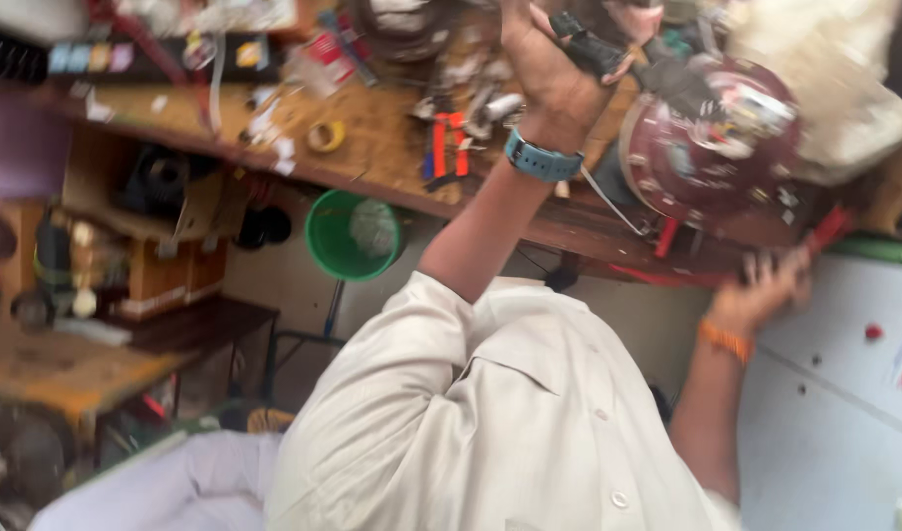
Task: The person uses a screwdriver to tighten connections on a small electrical component, then uses a multimeter to test the circuit. They handle wires and tools on a cluttered workbench in a workshop.
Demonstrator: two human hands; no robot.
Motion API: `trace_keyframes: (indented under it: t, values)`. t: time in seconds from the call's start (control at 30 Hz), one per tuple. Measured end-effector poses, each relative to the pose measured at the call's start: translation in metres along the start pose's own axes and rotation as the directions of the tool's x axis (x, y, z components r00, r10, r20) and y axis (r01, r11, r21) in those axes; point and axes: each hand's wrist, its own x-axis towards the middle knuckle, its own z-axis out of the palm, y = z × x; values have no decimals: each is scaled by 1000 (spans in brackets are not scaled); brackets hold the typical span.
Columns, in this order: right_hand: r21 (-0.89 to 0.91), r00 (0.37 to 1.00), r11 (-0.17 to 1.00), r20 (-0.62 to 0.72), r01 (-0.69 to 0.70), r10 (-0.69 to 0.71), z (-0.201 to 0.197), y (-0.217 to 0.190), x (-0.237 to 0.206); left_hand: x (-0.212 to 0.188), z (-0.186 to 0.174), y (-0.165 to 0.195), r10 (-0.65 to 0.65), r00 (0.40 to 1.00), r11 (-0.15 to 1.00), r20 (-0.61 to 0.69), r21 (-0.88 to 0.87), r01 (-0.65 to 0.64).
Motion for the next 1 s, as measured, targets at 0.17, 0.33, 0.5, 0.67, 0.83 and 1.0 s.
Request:
trace_keyframes:
  t: [0.17,0.33,0.5,0.67,0.83,1.0]
  values:
    - [-142,978,982,-146,125,-146,-76,-16,-88,26,-72,139,143,985,907,-95,411,-92]
    - [-352,940,931,-274,99,-203,-75,23,-142,29,-162,218,372,928,-115,37,993,7]
    - [-468,988,883,-117,35,-101,-37,54,-174,50,-167,239,568,791,-494,228,863,106]
    - [-553,988,820,33,144,-151,7,65,-183,42,-152,267,678,711,-488,187,838,244]
    - [-605,976,774,25,189,-218,18,66,-202,69,-166,399,686,653,-505,320,856,110]
    - [-657,964,733,-35,177,-264,2,71,-209,112,-181,477,328,936,-650,130,750,124]
